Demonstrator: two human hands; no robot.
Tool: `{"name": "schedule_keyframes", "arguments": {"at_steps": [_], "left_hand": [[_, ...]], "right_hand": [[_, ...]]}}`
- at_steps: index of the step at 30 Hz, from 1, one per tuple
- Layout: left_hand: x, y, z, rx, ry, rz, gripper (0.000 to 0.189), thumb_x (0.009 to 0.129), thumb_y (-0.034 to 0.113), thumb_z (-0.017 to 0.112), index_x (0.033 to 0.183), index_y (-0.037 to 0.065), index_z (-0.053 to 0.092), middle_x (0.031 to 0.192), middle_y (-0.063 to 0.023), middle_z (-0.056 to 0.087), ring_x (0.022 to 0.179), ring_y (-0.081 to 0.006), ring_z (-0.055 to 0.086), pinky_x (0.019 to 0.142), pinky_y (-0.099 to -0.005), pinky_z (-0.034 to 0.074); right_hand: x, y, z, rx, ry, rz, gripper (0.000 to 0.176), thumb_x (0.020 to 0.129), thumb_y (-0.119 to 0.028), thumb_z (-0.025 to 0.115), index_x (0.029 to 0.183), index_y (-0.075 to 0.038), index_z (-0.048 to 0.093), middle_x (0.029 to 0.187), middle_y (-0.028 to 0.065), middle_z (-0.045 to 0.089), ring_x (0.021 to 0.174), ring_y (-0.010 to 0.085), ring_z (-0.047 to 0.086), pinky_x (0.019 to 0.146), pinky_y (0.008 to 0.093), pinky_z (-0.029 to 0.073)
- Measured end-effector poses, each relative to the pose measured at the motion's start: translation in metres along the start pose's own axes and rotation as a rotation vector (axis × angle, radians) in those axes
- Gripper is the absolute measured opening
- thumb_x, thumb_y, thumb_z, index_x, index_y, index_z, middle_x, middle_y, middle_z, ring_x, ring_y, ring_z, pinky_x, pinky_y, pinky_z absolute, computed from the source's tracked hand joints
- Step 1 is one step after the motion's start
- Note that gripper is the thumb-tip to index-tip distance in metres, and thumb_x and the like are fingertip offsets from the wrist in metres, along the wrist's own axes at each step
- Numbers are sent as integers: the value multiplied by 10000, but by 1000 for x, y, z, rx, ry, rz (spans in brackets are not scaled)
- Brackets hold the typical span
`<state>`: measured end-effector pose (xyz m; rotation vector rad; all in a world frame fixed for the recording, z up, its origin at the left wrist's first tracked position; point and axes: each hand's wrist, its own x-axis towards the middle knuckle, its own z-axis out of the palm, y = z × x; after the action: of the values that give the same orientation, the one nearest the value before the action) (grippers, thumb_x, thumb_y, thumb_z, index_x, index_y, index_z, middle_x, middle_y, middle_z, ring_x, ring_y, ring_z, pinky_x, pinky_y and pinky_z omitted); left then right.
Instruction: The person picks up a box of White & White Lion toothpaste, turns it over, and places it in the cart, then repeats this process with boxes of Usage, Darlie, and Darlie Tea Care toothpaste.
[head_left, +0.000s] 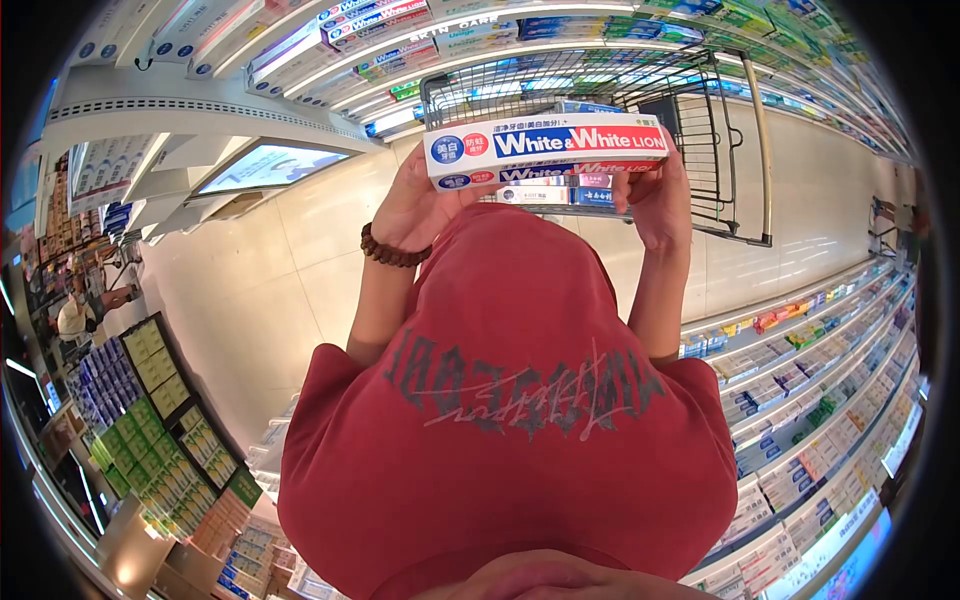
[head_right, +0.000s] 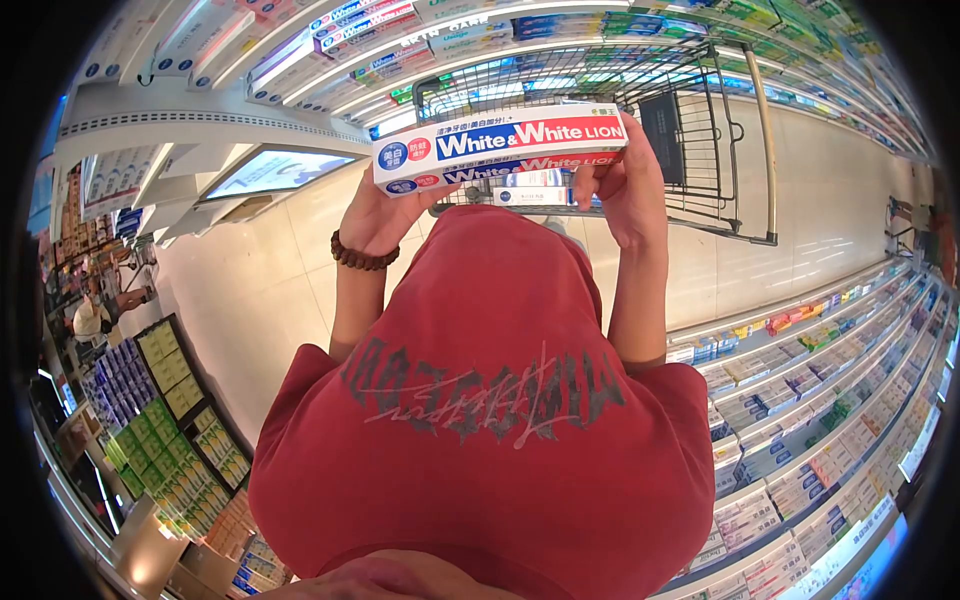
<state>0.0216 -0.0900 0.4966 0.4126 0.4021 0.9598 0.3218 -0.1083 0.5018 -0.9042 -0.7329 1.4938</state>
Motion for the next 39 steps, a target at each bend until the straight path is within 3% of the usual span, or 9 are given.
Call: {"name": "schedule_keyframes", "arguments": {"at_steps": [5,11,27,30,39], "left_hand": [[4,-5,-4,-58,-152,164,574,983,345,572,1474,125,370,1589,-117,251,1450,-314,280,1166,-505,295],[6,-7,-4,-171,-88,224,600,994,293,552,1516,127,306,1611,-133,187,1468,-308,239,1187,-477,266],[9,-7,-12,-298,-146,206,547,977,266,586,1460,119,377,1572,-120,292,1441,-289,305,1158,-476,336],[9,-7,-14,-319,-158,196,532,979,258,583,1453,118,386,1568,-119,299,1440,-288,309,1152,-480,346],[8,-7,-17,-315,-179,165,473,989,239,552,1429,114,431,1559,-120,315,1443,-292,300,1155,-485,332]], "right_hand": [[3,1,4,47,-38,29,674,918,-567,584,1293,-22,455,854,103,641,563,167,597,485,277,484],[3,5,5,95,-44,43,518,951,-449,603,1258,-49,485,810,45,593,611,177,616,491,279,479],[1,5,6,66,-45,33,459,978,-411,566,1243,-43,500,766,46,590,617,168,619,502,264,484],[0,7,8,-21,-30,25,567,971,-495,526,1261,-9,491,888,89,656,612,138,577,496,254,442],[2,10,7,-22,-13,52,545,986,-474,475,1278,-16,506,870,85,656,605,141,577,504,263,444]]}}
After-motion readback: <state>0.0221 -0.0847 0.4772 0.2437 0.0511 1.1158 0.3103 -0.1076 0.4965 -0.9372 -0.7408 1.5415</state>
